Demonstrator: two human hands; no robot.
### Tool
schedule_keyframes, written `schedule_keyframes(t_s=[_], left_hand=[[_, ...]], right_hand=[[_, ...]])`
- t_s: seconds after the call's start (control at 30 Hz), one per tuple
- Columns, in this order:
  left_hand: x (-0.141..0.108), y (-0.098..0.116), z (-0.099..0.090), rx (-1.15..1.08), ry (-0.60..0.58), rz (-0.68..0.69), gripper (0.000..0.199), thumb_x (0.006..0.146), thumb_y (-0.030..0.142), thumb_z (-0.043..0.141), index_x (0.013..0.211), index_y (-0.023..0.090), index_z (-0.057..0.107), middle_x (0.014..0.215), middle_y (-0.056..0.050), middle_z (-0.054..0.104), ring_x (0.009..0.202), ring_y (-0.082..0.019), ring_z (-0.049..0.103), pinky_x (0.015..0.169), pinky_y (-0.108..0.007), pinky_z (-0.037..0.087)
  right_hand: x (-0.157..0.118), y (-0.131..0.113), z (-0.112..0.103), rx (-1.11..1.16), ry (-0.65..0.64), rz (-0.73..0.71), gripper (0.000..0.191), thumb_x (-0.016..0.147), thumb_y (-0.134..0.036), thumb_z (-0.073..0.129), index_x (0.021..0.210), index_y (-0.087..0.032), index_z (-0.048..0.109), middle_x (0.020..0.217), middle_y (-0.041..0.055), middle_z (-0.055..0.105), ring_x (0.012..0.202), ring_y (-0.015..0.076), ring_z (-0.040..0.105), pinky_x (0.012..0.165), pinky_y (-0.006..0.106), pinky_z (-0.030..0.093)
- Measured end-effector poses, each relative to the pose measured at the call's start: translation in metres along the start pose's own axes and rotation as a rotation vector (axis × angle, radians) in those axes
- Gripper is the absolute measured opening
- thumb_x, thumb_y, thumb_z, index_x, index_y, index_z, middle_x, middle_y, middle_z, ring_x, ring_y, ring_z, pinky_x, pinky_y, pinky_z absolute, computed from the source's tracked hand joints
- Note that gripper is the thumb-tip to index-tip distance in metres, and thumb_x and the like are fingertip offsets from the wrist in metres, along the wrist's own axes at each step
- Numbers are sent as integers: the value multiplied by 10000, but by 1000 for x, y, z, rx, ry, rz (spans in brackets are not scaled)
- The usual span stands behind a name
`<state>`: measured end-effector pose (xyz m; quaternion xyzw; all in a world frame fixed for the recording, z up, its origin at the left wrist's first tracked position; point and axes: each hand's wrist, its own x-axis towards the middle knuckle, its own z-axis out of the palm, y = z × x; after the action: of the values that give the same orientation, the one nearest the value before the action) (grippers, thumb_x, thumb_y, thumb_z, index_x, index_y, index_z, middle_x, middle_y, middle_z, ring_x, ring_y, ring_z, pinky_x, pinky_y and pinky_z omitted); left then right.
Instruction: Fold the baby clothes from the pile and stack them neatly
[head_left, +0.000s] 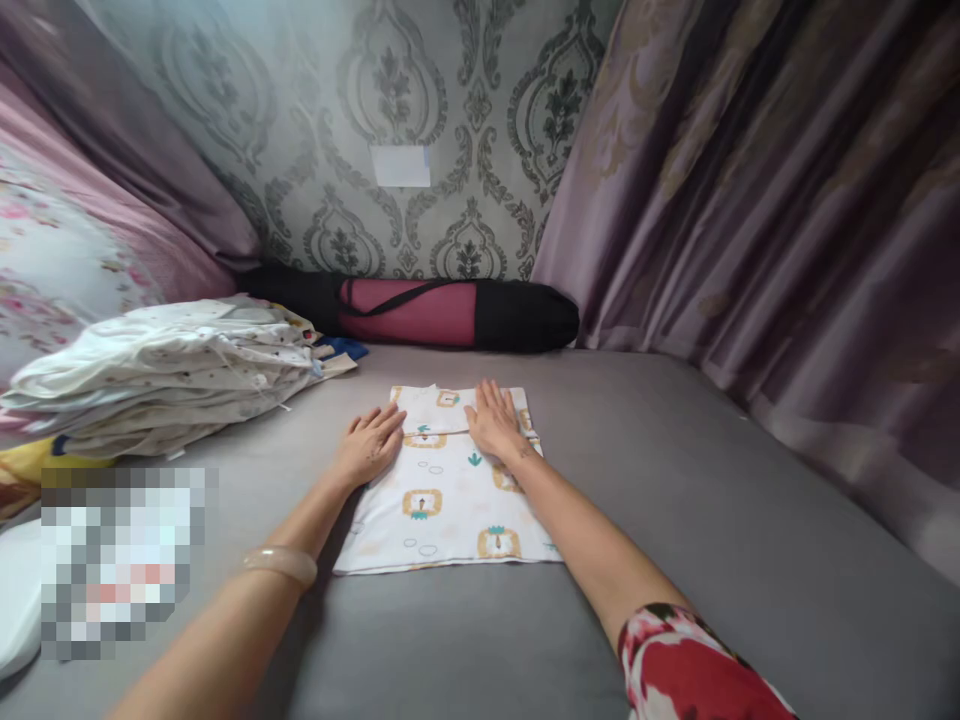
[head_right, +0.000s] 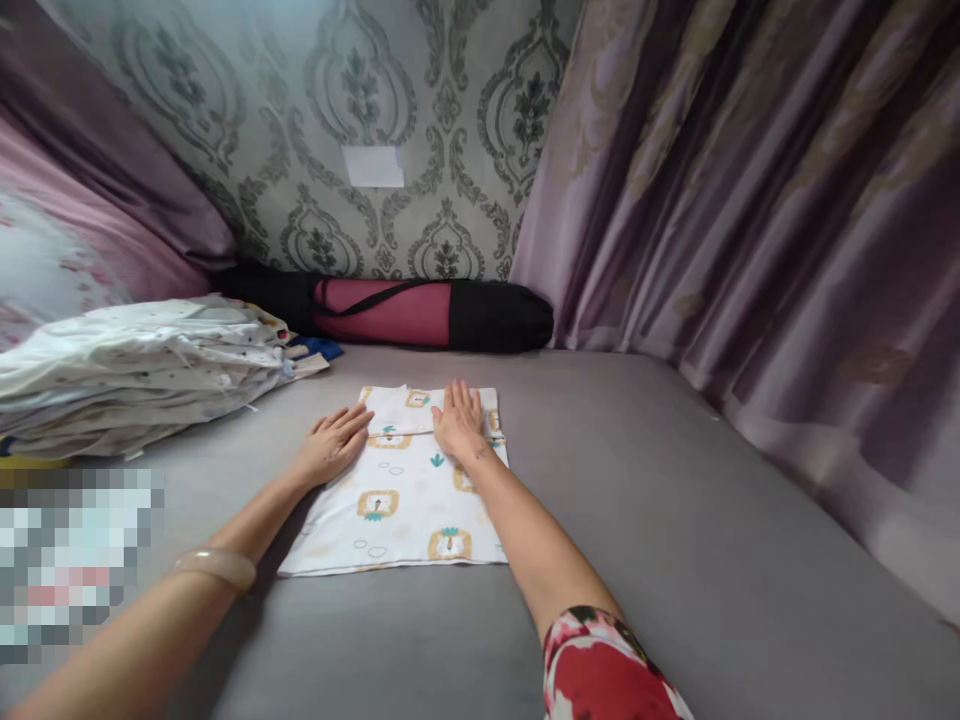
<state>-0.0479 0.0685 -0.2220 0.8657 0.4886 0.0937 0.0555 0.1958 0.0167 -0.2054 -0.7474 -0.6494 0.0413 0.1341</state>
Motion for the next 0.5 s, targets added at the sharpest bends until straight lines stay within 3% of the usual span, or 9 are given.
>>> schedule_keyframes(t_s=[0.13,0.3,0.5], left_hand=[[1,-2,1,-5,-3,-3,531,955,449,267,1422,290,462,1536,10,357,1418,-263,314,1143,-482,244],[1,-3,-1,-25,-16,6,533,955,437,266,1421,269,464,1540,-7,353,1424,-261,301,1144,-476,244],[1,-1,-3,-46,-21,8,528,979,408,213,1433,253,432,1554,-37,328,1443,-226,260,1157,-474,216]], right_hand=[[-5,19,-1,-3,-23,47,610,977,-374,260,1499,-59,284,1587,117,217,1465,238,146,1184,399,61],[-10,28,-15,71,-162,3,606,984,-367,216,1519,-82,235,1603,107,158,1477,211,99,1187,384,64],[-65,49,-25,37,-164,-99,624,986,-406,206,1533,-107,196,1610,89,106,1483,201,36,1190,409,17]])
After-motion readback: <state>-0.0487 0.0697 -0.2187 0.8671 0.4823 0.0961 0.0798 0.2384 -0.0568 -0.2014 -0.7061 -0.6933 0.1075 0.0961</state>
